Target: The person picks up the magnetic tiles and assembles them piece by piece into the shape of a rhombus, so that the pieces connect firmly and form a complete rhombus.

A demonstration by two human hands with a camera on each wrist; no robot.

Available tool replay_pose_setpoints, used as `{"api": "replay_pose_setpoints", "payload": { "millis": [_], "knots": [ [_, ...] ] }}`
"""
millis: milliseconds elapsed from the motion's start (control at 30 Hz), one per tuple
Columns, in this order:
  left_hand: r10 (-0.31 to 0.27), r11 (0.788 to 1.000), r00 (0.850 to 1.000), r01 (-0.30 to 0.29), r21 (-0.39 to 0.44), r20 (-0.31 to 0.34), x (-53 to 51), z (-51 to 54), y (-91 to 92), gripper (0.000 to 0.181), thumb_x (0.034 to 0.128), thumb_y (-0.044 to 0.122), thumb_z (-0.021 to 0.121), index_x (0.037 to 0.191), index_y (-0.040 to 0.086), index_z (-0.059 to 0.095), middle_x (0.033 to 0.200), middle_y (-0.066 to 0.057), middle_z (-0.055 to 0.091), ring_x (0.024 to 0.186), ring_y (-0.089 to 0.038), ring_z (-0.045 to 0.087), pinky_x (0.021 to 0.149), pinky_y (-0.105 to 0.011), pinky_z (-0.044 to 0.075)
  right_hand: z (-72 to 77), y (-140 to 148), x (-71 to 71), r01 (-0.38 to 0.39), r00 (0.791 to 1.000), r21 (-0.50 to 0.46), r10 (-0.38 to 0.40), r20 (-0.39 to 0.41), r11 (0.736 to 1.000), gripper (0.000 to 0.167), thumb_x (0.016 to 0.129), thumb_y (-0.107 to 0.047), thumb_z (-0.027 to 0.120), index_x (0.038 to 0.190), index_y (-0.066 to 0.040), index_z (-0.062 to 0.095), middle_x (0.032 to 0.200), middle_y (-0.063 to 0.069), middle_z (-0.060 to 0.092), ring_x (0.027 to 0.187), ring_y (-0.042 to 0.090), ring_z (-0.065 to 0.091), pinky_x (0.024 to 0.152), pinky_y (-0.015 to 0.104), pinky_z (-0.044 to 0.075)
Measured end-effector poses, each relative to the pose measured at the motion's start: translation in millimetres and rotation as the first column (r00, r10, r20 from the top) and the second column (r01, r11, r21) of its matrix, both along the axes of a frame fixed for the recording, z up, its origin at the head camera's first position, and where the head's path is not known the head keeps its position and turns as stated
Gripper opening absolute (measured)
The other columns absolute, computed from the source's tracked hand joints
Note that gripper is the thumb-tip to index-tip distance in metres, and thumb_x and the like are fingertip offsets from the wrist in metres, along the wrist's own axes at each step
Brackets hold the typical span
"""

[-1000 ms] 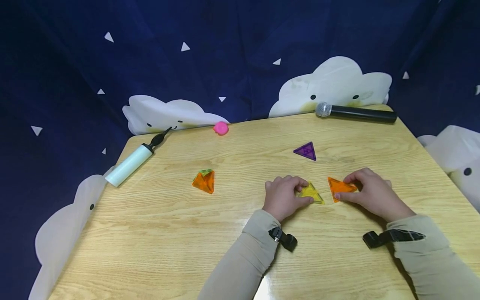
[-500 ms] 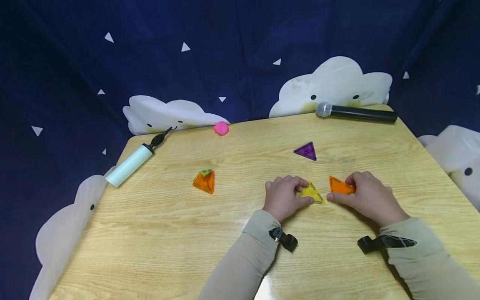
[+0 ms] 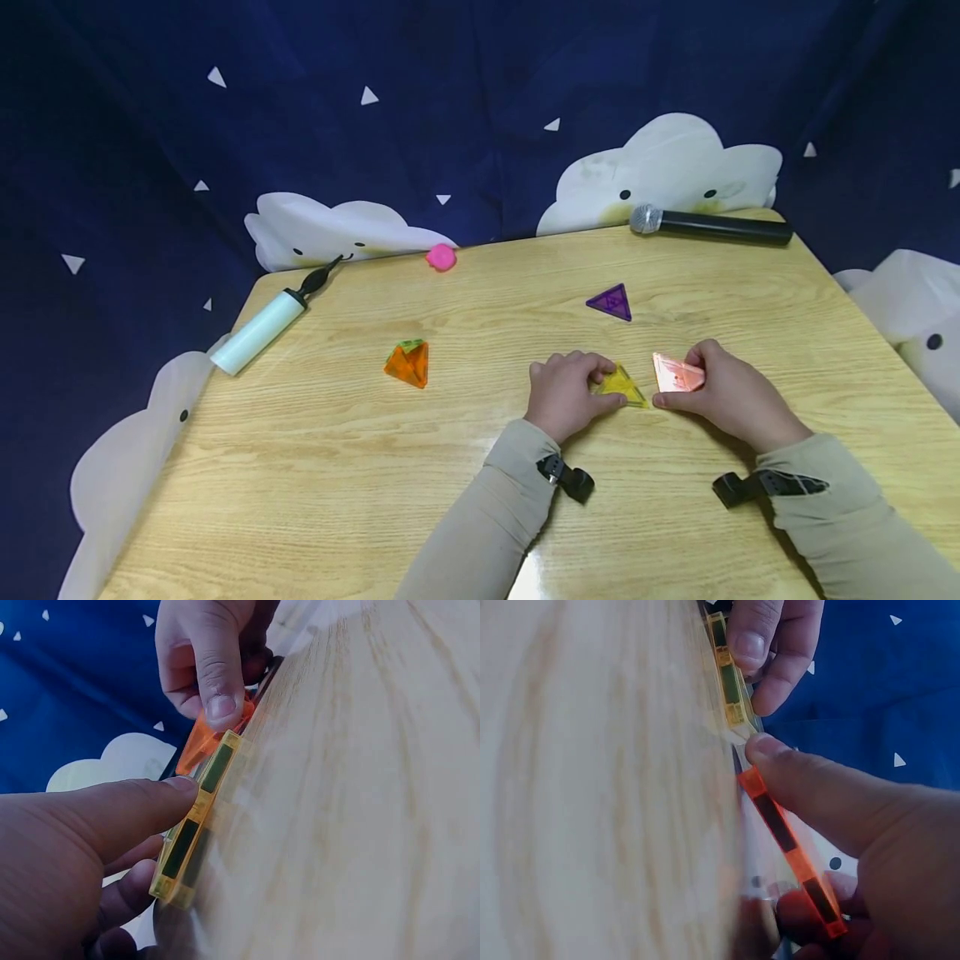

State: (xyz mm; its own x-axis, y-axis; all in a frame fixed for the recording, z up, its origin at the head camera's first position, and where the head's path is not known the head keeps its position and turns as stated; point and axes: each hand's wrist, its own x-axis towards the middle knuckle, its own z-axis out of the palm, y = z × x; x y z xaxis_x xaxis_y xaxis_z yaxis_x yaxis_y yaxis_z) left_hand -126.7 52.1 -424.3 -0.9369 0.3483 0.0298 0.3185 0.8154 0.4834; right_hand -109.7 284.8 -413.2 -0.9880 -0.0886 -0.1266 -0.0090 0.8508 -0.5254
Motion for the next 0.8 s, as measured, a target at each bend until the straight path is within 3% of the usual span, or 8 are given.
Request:
{"api": "replay_pose_setpoints", "payload": {
  "millis": [167, 500, 800],
  "knots": [
    [0.001, 1.000, 1.000, -0.001, 0.003, 0.010, 0.2, -0.9, -0.2, 0.040, 0.0820, 0.053, 0.079, 0.116, 0.034, 0.071, 0.087, 0.023, 0.053, 0.082, -0.004, 0.044, 0.078, -0.029, 0.027, -2.4, 0.8, -0.6, 0.008, 1.000, -0.049, -0.009, -0.014, 0.999, 0.077, 0.078, -0.056, 0.081, 0.119, 0.001, 0.051, 0.095, 0.014, 0.062, 0.077, 0.025, 0.054, 0.066, 0.034, 0.041],
    [0.002, 1.000, 1.000, -0.002, 0.010, 0.011, 0.3, -0.2, 0.0, 0.040, 0.0818, 0.053, 0.079, 0.116, 0.034, 0.071, 0.087, 0.023, 0.054, 0.082, -0.003, 0.045, 0.079, -0.030, 0.028, -4.8, -0.9, -0.6, 0.023, 0.996, -0.104, -0.031, -0.081, 0.994, 0.053, 0.089, -0.032, 0.078, 0.123, 0.002, 0.057, 0.084, 0.008, 0.060, 0.071, 0.020, 0.052, 0.061, 0.033, 0.041],
    [-0.001, 1.000, 1.000, 0.001, 0.000, 0.012, 0.2, 0.6, 0.2, 0.040, 0.0824, 0.054, 0.078, 0.116, 0.034, 0.071, 0.086, 0.023, 0.053, 0.081, -0.003, 0.045, 0.079, -0.030, 0.028, -5.8, -2.3, -1.3, 0.031, 0.995, -0.114, -0.042, -0.092, 0.993, 0.050, 0.089, -0.031, 0.078, 0.122, 0.002, 0.059, 0.083, 0.008, 0.059, 0.071, 0.021, 0.051, 0.060, 0.032, 0.040]
  ]
}}
